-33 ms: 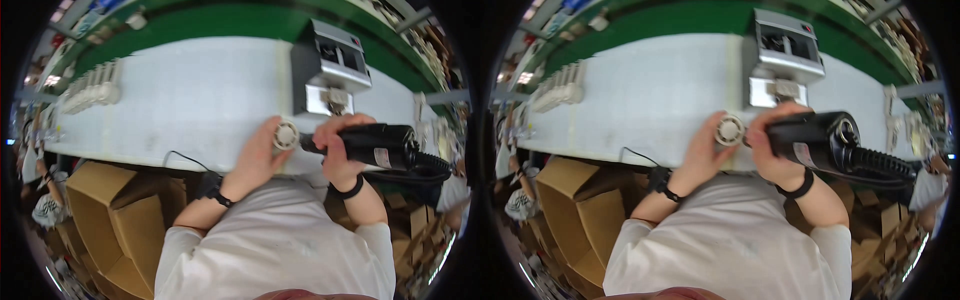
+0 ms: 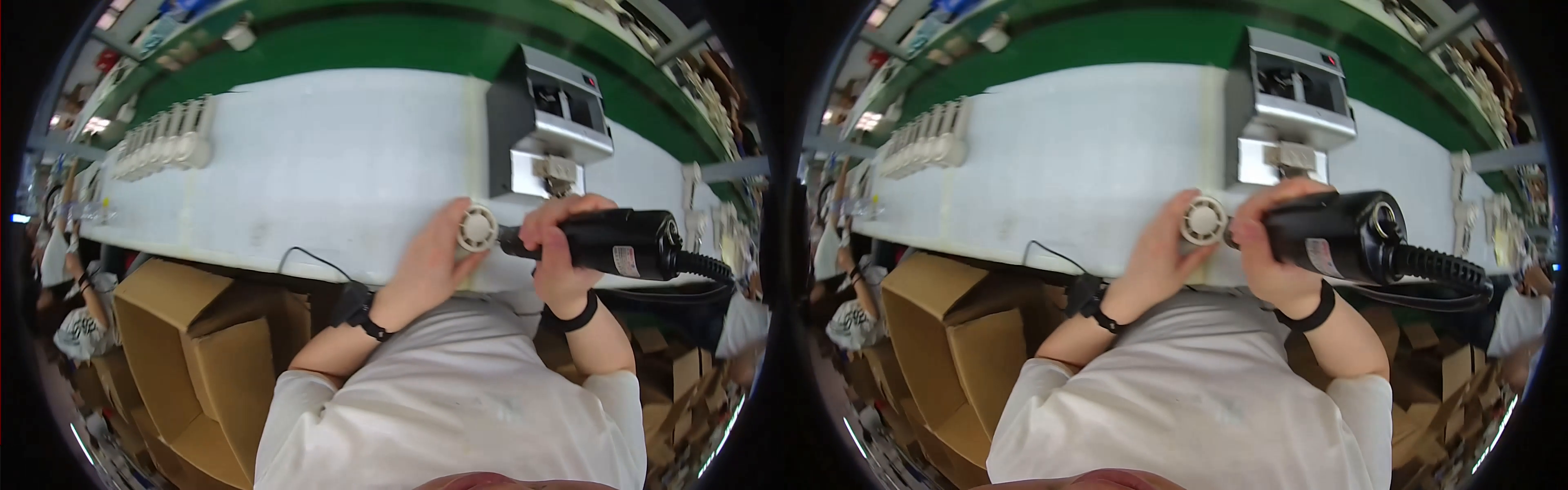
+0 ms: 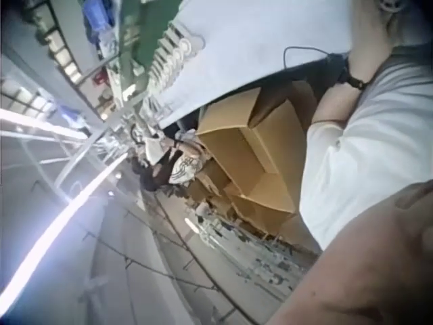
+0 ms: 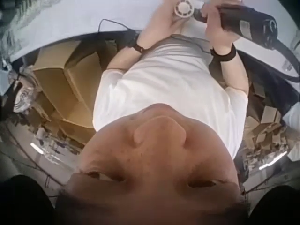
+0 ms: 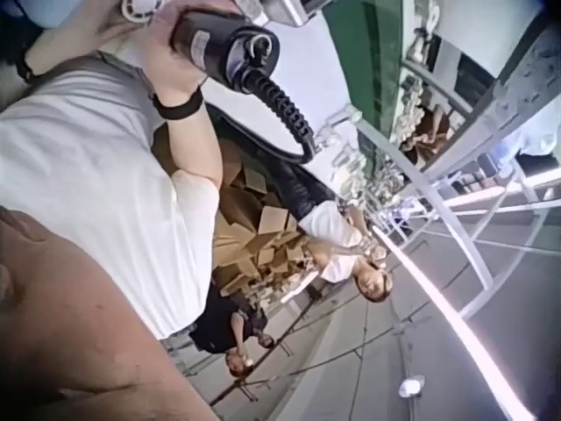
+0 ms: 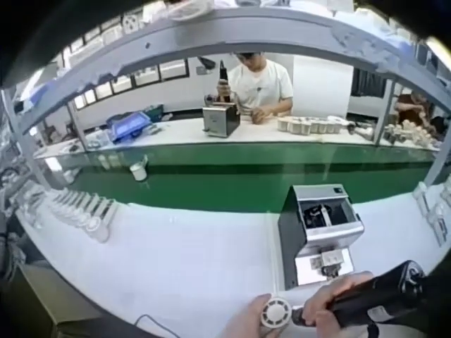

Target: The person fits a circuit board into a plastic housing and uses a power screwdriver to fasten it with screws. They repeatedly pick up screws from a dispenser, drive them into the assembly, and place the finished unit on the table.

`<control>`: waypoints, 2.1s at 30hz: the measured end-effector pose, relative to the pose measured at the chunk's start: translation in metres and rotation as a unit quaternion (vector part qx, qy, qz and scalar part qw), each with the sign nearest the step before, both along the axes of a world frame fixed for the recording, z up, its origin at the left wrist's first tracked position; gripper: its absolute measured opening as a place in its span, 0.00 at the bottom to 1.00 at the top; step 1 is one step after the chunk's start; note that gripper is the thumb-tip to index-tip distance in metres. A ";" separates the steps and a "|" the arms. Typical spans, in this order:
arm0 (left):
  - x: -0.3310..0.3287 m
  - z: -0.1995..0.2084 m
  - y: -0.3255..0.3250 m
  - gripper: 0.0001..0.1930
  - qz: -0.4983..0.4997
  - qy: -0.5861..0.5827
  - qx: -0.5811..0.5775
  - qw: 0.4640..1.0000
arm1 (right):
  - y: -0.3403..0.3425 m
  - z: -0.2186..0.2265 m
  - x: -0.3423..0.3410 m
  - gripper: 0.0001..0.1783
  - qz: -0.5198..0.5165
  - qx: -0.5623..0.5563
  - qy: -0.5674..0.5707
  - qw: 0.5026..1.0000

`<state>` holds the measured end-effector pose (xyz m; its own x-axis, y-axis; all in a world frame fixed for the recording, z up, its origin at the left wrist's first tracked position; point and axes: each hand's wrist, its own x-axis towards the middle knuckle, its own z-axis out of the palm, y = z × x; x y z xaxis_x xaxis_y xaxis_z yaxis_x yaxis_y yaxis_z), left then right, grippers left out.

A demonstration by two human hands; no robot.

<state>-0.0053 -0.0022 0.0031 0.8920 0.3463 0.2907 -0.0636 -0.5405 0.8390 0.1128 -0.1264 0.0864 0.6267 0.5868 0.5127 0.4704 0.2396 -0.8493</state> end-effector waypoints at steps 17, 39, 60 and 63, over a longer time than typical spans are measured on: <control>-0.020 0.053 0.063 0.35 -0.112 0.140 0.062 0.982 | -0.056 0.030 0.018 0.21 -0.009 0.255 0.176 0.951; 0.232 0.026 0.317 0.38 0.361 0.231 0.409 0.806 | -0.232 -0.093 0.114 0.13 -0.405 0.368 0.377 0.747; 0.602 0.078 -0.287 0.34 -0.330 -0.012 0.433 0.839 | -0.230 -0.140 0.065 0.36 -0.148 0.297 0.104 0.938; 0.620 0.067 -0.323 0.33 -0.413 -0.062 0.418 0.807 | -0.214 -0.145 0.066 0.37 -0.246 0.372 0.086 0.891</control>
